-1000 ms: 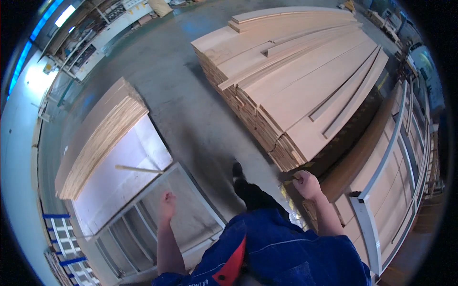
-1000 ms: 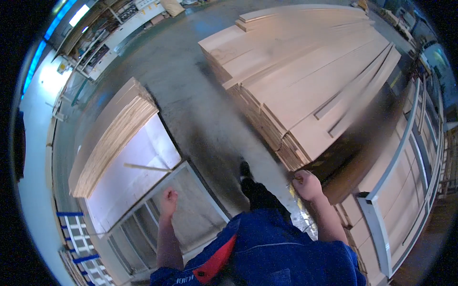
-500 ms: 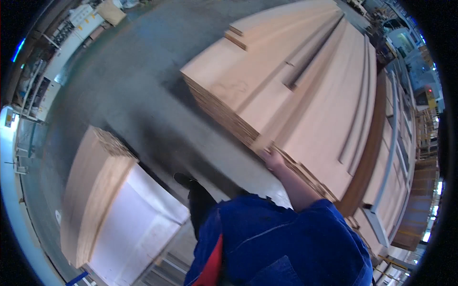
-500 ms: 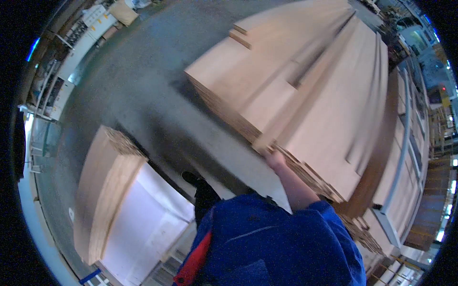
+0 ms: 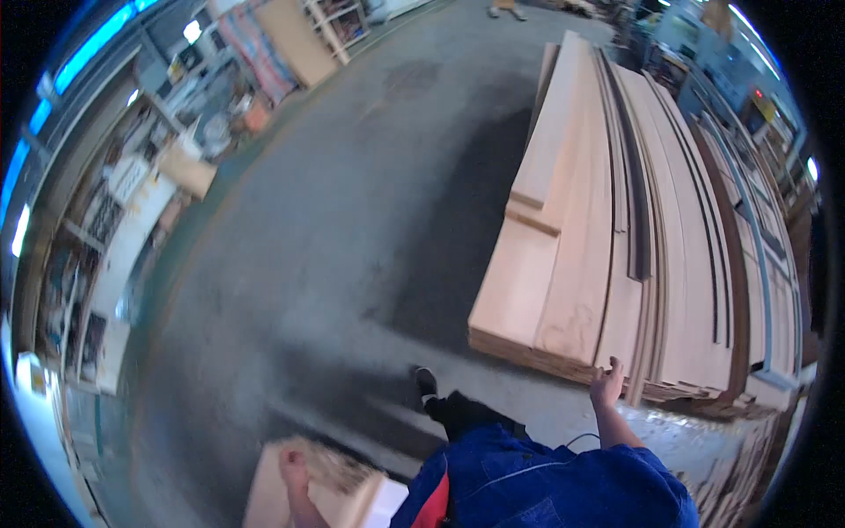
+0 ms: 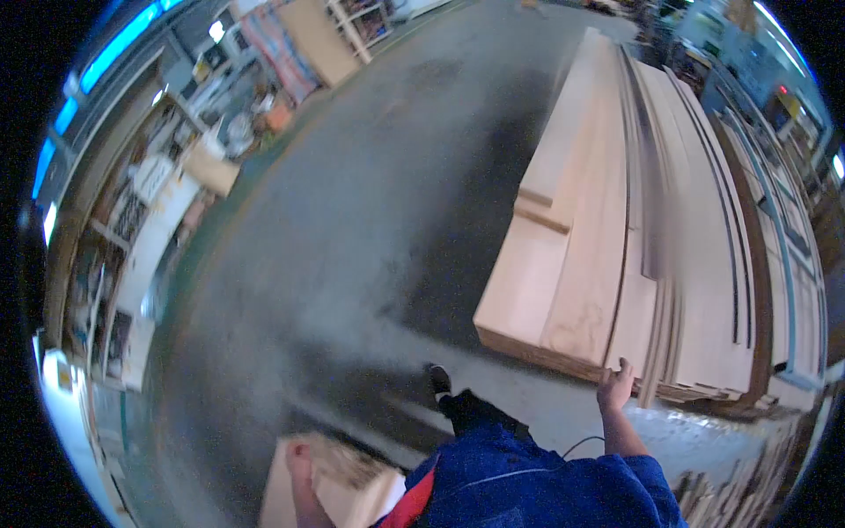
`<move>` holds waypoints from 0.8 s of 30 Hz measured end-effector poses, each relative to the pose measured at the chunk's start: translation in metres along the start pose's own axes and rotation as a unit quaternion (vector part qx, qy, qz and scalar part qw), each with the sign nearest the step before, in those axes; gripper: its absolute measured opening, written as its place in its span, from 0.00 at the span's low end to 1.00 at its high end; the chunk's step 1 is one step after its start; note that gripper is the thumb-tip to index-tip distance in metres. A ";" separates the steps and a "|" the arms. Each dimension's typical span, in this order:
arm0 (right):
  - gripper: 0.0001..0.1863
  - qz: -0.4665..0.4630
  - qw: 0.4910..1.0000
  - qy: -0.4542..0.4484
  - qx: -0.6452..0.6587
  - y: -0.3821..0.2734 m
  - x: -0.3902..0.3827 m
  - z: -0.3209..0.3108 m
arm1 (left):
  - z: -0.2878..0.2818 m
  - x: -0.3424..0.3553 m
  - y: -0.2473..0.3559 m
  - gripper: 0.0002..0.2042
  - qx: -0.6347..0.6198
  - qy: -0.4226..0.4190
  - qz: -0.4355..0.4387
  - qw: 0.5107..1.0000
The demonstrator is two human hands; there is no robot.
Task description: The person adjusts components inside a large woodworking machine using pliers, then walks through a warehouse to operate a control panel, feeds a wooden board into the machine, and checks the results.
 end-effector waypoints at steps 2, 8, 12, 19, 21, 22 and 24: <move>0.23 -0.036 0.983 -0.044 0.175 -0.101 0.009 0.057 | -0.095 0.076 0.026 0.08 0.015 0.181 0.064 0.981; 0.25 -0.081 0.924 -0.036 0.371 -0.388 0.068 0.145 | -0.075 0.234 0.057 0.08 -0.001 0.001 -0.056 0.998; 0.22 -0.237 0.918 -0.152 0.281 -0.582 0.114 0.172 | 0.008 0.328 0.114 0.11 0.009 -0.113 -0.113 0.987; 0.23 -0.281 0.877 -0.389 0.032 -0.715 0.230 0.296 | 0.097 0.559 0.228 0.17 0.063 -0.233 -0.066 0.968; 0.22 -0.198 0.911 -0.354 0.071 -0.678 0.271 0.342 | 0.106 0.643 0.288 0.19 0.085 -0.251 -0.031 0.964; 0.23 -0.159 0.918 -0.347 0.103 -0.664 0.280 0.352 | 0.104 0.684 0.317 0.20 0.095 -0.255 -0.016 0.962; 0.20 -0.021 0.927 -0.372 0.030 -0.587 0.292 0.406 | 0.109 0.771 0.382 0.22 0.111 -0.268 0.020 0.957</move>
Point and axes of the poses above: each hand's wrist, its own x-axis towards the middle knuckle, its own z-axis out of the palm, y = z × x, the point moved 10 cm from there along x, towards the middle knuckle, and after that the axes turned 12 degrees about -y, right-handed, at the moved point
